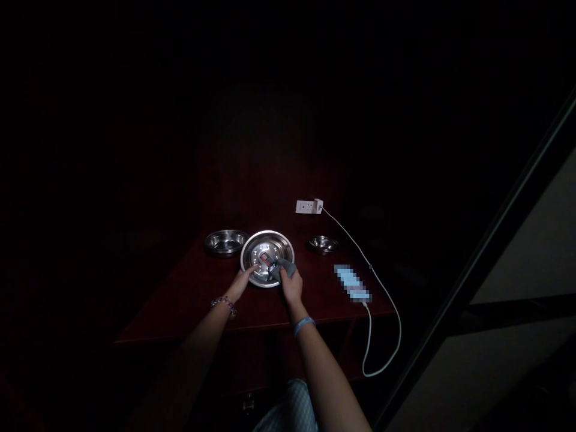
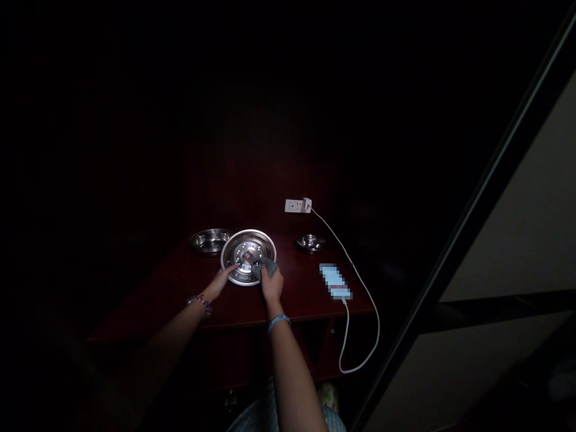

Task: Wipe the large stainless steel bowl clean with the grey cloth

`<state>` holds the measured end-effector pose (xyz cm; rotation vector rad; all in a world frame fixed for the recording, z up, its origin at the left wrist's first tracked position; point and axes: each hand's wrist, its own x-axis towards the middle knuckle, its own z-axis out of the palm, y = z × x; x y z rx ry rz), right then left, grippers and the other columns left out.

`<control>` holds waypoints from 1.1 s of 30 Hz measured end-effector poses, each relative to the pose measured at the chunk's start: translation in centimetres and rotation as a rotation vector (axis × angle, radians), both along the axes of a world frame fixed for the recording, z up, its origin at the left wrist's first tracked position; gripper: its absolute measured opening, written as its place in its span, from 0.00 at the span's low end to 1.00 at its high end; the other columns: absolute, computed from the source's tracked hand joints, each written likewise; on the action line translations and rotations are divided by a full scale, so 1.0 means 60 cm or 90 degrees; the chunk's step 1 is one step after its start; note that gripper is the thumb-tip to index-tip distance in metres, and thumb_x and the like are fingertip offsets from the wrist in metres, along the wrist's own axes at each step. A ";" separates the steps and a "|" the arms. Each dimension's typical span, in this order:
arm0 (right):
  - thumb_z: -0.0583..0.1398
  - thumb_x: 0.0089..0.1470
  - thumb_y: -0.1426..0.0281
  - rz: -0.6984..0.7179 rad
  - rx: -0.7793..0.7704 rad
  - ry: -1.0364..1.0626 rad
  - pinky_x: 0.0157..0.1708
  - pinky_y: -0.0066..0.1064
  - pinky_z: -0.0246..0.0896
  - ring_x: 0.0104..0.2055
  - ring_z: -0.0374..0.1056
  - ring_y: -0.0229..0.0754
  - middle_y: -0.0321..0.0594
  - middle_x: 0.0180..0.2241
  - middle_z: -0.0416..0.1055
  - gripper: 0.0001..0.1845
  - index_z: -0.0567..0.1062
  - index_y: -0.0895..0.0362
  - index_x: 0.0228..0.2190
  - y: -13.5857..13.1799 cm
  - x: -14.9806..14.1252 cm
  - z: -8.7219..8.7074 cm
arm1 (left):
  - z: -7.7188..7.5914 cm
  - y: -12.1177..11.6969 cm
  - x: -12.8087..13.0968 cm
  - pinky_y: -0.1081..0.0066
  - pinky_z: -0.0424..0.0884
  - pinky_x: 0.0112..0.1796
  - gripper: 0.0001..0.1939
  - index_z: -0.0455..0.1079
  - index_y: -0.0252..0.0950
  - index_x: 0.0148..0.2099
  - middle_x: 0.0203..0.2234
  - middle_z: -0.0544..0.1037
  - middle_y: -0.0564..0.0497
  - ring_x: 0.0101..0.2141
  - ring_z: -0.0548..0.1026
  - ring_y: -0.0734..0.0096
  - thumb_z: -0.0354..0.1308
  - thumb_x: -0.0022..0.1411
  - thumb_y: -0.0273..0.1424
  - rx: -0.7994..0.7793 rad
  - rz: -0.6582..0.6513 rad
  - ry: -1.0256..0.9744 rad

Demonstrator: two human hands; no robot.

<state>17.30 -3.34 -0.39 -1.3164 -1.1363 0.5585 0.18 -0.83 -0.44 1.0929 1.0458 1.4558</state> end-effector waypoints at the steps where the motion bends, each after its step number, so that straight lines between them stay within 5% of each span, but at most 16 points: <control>1: 0.60 0.50 0.60 -0.007 0.006 0.010 0.45 0.34 0.67 0.43 0.75 0.48 0.44 0.40 0.80 0.17 0.79 0.55 0.39 -0.001 0.000 0.001 | 0.001 0.000 0.000 0.55 0.64 0.59 0.19 0.74 0.30 0.50 0.46 0.81 0.38 0.53 0.75 0.51 0.64 0.58 0.33 -0.011 0.009 -0.018; 19: 0.59 0.54 0.58 -0.112 0.065 0.052 0.41 0.33 0.66 0.40 0.75 0.47 0.47 0.39 0.79 0.16 0.74 0.57 0.38 -0.013 0.001 0.016 | 0.009 -0.007 -0.001 0.58 0.65 0.58 0.23 0.73 0.31 0.52 0.47 0.81 0.39 0.53 0.75 0.51 0.63 0.57 0.38 -0.015 -0.012 -0.055; 33: 0.58 0.54 0.59 -0.137 0.049 0.039 0.40 0.35 0.66 0.41 0.76 0.51 0.53 0.40 0.79 0.19 0.75 0.60 0.40 -0.006 0.004 0.010 | 0.005 -0.003 0.000 0.62 0.60 0.61 0.30 0.68 0.35 0.62 0.58 0.73 0.41 0.61 0.68 0.55 0.61 0.59 0.40 0.065 -0.033 -0.014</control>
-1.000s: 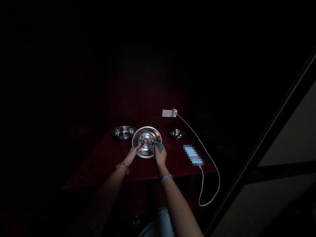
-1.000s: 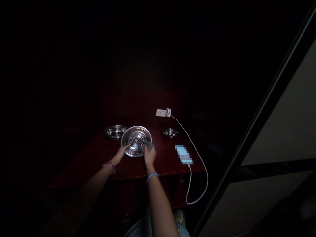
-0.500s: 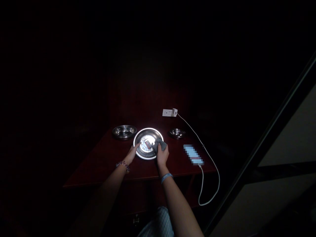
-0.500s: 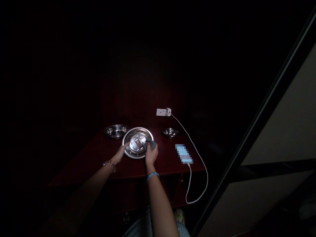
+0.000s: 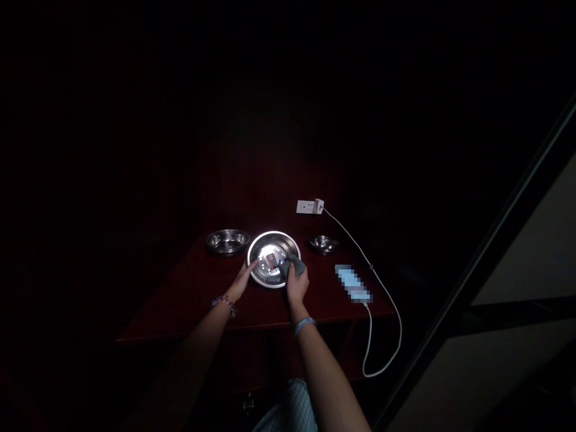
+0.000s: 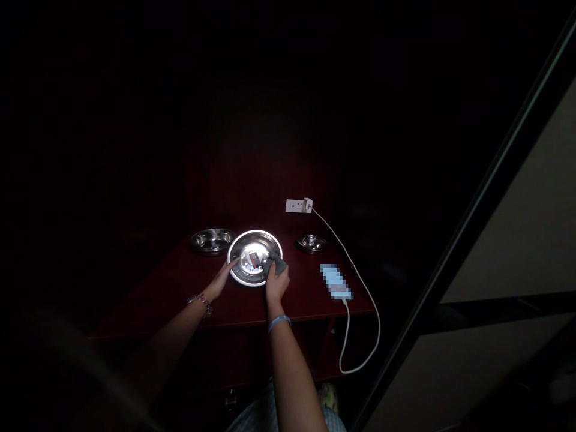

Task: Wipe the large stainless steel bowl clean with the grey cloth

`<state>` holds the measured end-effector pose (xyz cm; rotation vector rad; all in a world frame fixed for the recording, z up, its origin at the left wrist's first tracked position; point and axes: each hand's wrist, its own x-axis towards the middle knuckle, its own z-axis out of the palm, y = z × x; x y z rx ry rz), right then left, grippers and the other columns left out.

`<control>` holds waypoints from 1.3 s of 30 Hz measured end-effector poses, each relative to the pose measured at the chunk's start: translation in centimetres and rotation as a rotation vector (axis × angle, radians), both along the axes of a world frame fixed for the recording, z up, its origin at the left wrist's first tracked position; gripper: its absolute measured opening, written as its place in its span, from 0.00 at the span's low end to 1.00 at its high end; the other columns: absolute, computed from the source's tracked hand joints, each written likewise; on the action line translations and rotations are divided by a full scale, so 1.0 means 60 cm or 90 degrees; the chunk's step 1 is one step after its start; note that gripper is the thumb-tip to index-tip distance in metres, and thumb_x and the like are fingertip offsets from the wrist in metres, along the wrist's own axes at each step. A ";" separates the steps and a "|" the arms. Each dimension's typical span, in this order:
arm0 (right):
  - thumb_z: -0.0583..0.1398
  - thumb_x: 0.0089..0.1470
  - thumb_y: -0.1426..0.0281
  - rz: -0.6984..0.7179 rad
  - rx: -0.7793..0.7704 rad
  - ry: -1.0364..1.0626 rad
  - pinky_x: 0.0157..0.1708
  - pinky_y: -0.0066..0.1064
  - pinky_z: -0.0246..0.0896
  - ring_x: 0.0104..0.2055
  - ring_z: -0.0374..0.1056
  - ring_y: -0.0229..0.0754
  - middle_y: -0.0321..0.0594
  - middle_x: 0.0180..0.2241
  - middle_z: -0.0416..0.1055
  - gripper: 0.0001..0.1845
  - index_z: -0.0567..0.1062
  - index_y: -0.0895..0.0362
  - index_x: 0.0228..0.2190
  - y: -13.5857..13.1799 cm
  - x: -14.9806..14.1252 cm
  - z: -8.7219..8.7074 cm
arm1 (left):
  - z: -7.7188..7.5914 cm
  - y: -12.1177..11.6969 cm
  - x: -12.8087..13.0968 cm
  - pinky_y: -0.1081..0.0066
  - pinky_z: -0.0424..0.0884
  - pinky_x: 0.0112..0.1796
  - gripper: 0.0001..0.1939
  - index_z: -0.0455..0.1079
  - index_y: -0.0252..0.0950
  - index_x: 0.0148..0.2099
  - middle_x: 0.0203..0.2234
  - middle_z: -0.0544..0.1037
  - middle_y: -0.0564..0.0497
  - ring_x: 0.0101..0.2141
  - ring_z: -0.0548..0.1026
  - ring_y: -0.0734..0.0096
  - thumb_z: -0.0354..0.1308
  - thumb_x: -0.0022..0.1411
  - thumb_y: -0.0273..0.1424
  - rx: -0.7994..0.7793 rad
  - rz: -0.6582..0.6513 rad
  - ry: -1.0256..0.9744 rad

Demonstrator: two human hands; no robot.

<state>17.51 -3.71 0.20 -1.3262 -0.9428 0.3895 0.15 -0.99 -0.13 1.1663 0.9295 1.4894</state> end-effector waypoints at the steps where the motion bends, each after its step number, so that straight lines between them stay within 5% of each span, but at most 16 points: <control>1: 0.58 0.54 0.59 -0.002 -0.004 0.005 0.40 0.35 0.66 0.42 0.76 0.51 0.53 0.41 0.79 0.19 0.75 0.60 0.40 0.001 0.000 -0.001 | 0.001 -0.003 0.001 0.62 0.60 0.61 0.29 0.69 0.35 0.61 0.57 0.74 0.42 0.61 0.68 0.54 0.61 0.59 0.39 0.001 -0.006 0.013; 7: 0.58 0.55 0.57 0.066 -0.011 -0.024 0.42 0.35 0.68 0.42 0.76 0.49 0.50 0.40 0.80 0.19 0.75 0.59 0.41 0.004 -0.001 -0.006 | 0.001 -0.012 0.003 0.62 0.64 0.60 0.23 0.75 0.36 0.53 0.53 0.78 0.45 0.59 0.71 0.53 0.64 0.57 0.39 -0.026 -0.034 0.048; 19: 0.64 0.49 0.60 0.183 -0.046 -0.071 0.40 0.32 0.69 0.40 0.77 0.46 0.45 0.38 0.80 0.16 0.75 0.55 0.38 0.007 -0.006 -0.011 | 0.013 -0.008 0.003 0.59 0.64 0.60 0.22 0.75 0.33 0.52 0.49 0.81 0.43 0.56 0.74 0.56 0.59 0.61 0.41 -0.114 0.059 -0.039; 39: 0.59 0.54 0.58 0.085 0.056 -0.005 0.38 0.32 0.65 0.36 0.73 0.45 0.45 0.36 0.78 0.15 0.72 0.57 0.36 -0.005 -0.007 0.003 | 0.007 0.005 0.004 0.58 0.64 0.60 0.24 0.71 0.34 0.57 0.55 0.76 0.42 0.58 0.72 0.55 0.61 0.60 0.35 -0.063 0.032 -0.095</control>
